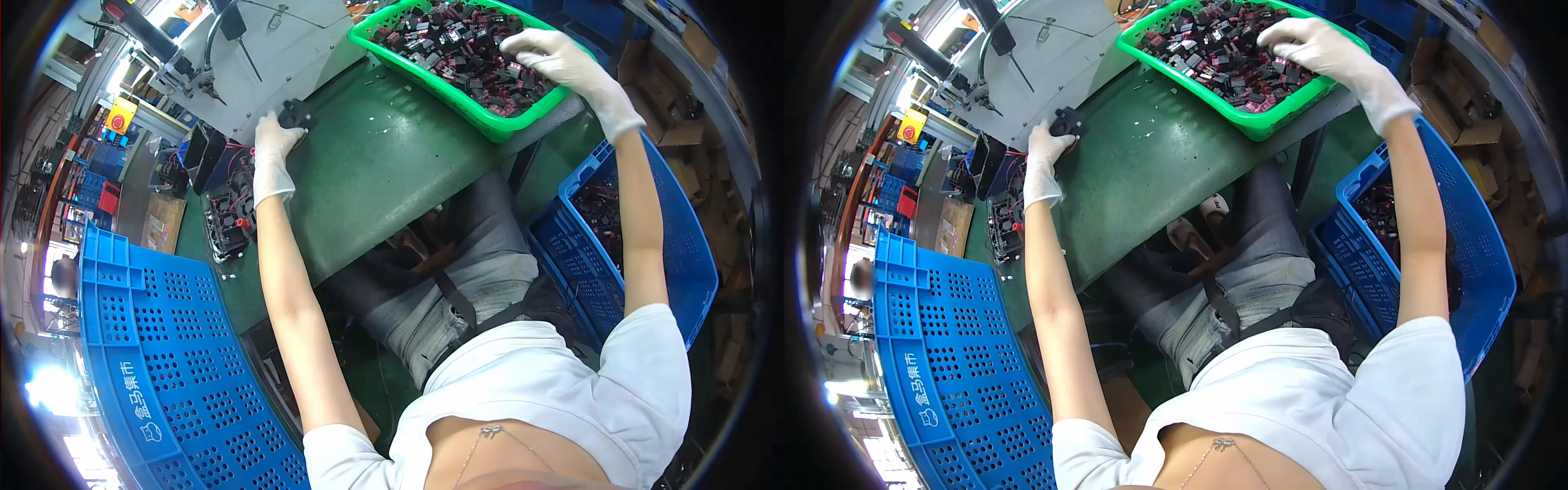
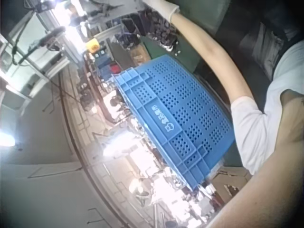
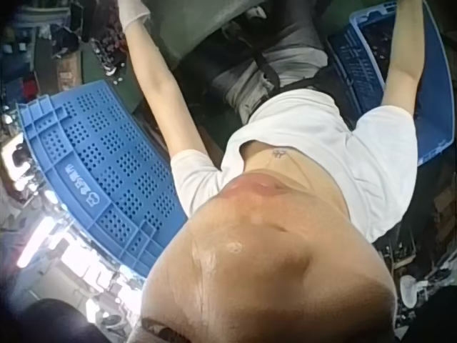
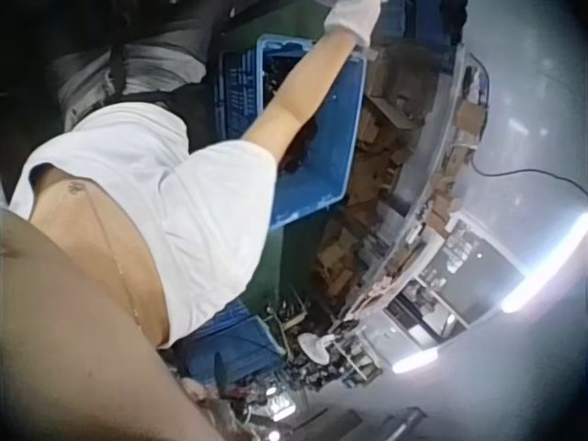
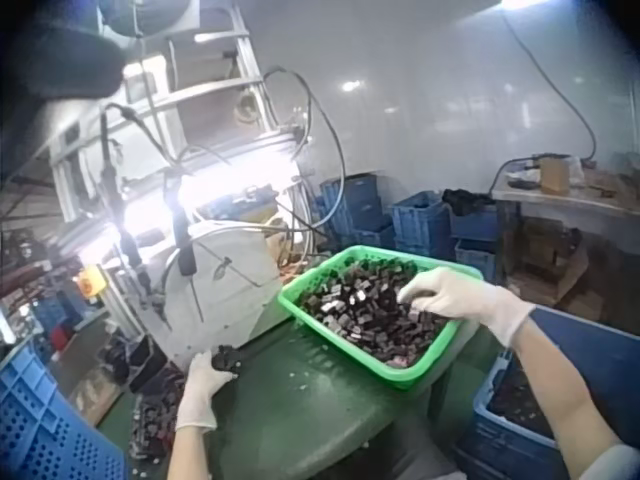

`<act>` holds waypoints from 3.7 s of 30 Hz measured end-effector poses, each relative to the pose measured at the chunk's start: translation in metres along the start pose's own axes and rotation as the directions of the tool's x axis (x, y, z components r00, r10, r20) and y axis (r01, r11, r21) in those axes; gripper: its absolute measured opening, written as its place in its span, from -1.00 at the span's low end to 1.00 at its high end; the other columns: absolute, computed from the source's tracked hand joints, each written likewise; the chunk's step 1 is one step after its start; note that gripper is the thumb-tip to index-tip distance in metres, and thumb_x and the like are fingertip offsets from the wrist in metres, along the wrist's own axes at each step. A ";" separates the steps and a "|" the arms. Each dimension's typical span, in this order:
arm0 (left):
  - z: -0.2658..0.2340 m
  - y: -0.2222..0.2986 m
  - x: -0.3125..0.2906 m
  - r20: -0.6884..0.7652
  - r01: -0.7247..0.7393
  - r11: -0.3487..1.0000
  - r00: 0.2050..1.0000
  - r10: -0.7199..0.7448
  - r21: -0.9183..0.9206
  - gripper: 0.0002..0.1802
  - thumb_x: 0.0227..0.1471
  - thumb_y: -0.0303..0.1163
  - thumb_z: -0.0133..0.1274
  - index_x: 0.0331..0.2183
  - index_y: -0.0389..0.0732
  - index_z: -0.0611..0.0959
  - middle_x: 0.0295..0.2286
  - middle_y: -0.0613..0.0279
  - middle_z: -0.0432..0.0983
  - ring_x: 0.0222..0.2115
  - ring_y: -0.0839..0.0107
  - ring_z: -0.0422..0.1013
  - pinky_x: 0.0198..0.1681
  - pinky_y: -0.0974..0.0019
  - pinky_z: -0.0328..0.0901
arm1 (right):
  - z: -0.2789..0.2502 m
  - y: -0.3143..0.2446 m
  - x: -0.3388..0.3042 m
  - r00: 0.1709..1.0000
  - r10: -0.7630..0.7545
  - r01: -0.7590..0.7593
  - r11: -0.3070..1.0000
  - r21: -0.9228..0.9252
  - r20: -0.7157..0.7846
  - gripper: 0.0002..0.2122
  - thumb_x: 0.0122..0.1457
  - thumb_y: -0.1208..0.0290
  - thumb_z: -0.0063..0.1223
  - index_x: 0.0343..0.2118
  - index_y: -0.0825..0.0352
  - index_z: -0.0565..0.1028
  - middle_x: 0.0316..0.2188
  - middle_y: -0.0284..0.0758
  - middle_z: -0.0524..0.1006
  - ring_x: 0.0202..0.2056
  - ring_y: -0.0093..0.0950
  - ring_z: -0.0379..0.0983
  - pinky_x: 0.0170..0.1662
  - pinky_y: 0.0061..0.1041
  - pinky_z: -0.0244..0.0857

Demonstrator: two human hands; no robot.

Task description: Assembling cooling fan units into plastic housings and soldering wires at a factory workbench.

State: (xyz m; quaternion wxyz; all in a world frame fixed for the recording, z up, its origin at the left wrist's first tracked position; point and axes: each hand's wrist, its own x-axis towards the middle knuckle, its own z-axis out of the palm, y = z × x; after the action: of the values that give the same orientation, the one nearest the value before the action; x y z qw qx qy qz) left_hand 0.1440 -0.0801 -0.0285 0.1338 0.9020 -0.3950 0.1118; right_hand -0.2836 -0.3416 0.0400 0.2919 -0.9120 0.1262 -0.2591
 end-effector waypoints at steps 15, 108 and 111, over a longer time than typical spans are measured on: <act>-0.044 -0.002 -0.071 -0.247 -0.254 -0.263 0.967 -0.061 -0.931 -0.17 -0.07 0.26 0.07 0.02 -0.22 0.40 -0.10 0.08 0.42 -0.21 0.29 0.42 -0.12 0.18 0.39 | 0.040 -0.032 0.042 1.000 0.014 -0.014 0.978 -0.207 0.000 -0.82 0.23 0.45 -0.15 -0.14 0.31 0.42 -0.29 -0.32 0.41 -0.25 -0.42 0.36 -0.08 -0.45 0.21; -0.032 0.049 -0.079 -0.158 -0.260 -0.557 0.961 -0.225 -0.789 -0.29 -0.14 -0.02 0.26 -0.11 -0.34 0.41 -0.19 0.13 0.41 -0.13 0.31 0.36 -0.03 0.35 0.42 | 0.209 -0.149 0.111 0.598 -0.696 0.674 0.705 -0.221 -0.397 -0.64 -0.23 0.50 0.28 -0.32 0.32 0.39 -0.45 -0.22 0.37 -0.34 -0.21 0.39 -0.27 -0.30 0.31; -0.031 0.045 -0.076 -0.133 -0.248 -0.558 0.962 -0.239 -0.792 -0.25 -0.15 -0.01 0.27 -0.10 -0.38 0.38 -0.18 0.08 0.38 -0.13 0.28 0.35 -0.04 0.36 0.42 | 0.206 -0.148 0.112 0.622 -0.704 0.701 0.696 -0.156 -0.344 -0.64 -0.17 0.49 0.28 -0.26 0.34 0.41 -0.44 -0.22 0.38 -0.34 -0.19 0.39 -0.26 -0.32 0.32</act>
State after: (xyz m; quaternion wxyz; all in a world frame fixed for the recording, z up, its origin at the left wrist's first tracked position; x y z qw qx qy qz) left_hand 0.0573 -0.0479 -0.0161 0.9102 0.2696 -0.2621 -0.1735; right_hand -0.0658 -0.1700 0.0303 0.1348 -0.8215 -0.1851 -0.5223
